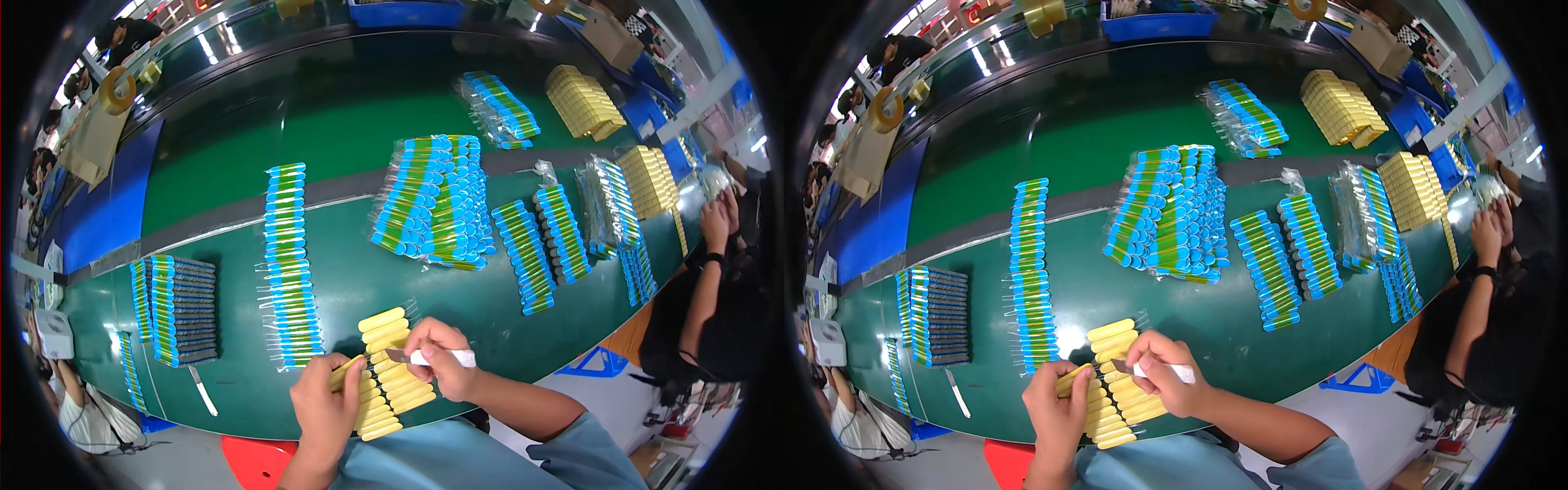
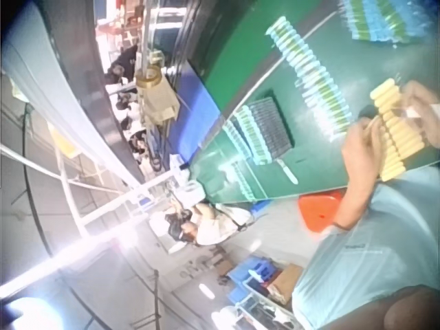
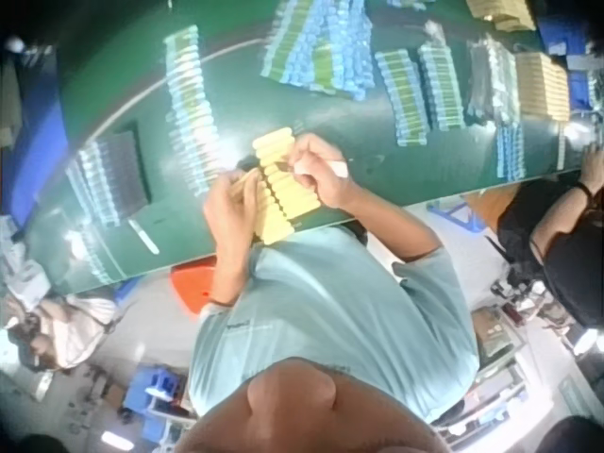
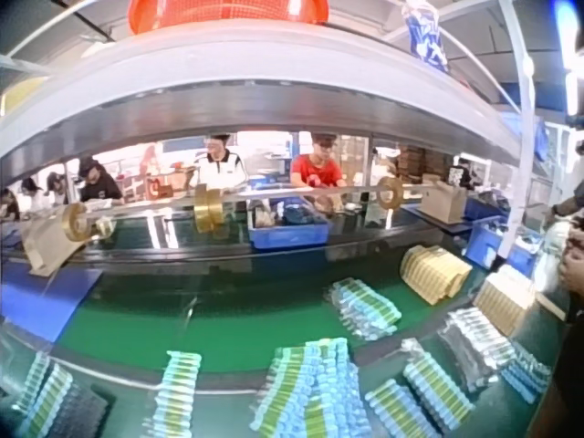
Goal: The person checks and assembles small blue and green plastic components by hand on a factory assembly line.
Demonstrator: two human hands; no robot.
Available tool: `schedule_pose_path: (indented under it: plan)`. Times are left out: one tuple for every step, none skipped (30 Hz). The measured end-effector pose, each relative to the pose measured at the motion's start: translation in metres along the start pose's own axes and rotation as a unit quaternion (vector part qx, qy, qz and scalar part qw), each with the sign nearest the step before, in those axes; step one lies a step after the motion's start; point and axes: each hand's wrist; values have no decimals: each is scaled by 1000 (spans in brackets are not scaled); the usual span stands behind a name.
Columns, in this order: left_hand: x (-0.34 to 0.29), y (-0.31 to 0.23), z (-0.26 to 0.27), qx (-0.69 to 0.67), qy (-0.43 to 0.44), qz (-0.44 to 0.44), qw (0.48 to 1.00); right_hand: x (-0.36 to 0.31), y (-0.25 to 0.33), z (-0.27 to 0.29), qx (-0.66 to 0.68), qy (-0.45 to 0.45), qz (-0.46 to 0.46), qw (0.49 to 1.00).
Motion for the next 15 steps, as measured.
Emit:
schedule_pose_path:
  plan:
    - [-1,0,0,31,-11,-24,999,1,0,3,3,-5,0,1000]
    - [-1,-1,-1,32,-6,-28,999,3,2,6,-5,17,8,1000]
    - [0,-1,-1,46,-9,-45,998,4,2,8,-13,39,15,999]
    - [1,-1,-2,60,-14,-61,996,3,3,7,-10,35,16,999]
    - [1,-2,-2,61,-10,-64,996,2,5,5,-28,37,21,999]
    - [1,-2,-2,70,-1,-92,993,2,6,3,-46,38,25,998]
    - [1,-3,0,80,7,-120,989,1,6,1,-73,34,38,996]
    - [2,-4,2,81,10,-123,989,0,6,1,-71,31,39,996]
    - [2,-6,4,76,17,-152,985,0,5,1,-66,30,41,997]
    - [1,-7,6,71,25,-180,981,-1,4,1,-61,29,42,997]
    - [0,-7,6,72,26,-182,980,0,2,5,-37,45,43,997]
    - [-1,-7,6,67,29,-187,980,-1,1,6,-35,44,44,997]
    - [-1,-7,6,62,31,-192,979,-2,0,6,-14,24,68,997]
    - [0,-6,6,63,32,-194,979,-3,0,6,6,5,93,996]
    - [0,-5,6,81,33,-185,979,-3,-1,3,8,4,94,996]
Point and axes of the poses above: each hand's wrist, its own x-axis towards the middle knuckle, its own z-axis out of the back of the hand, y = z × x, and after that the axes turned 14 degrees about -y, right-handed
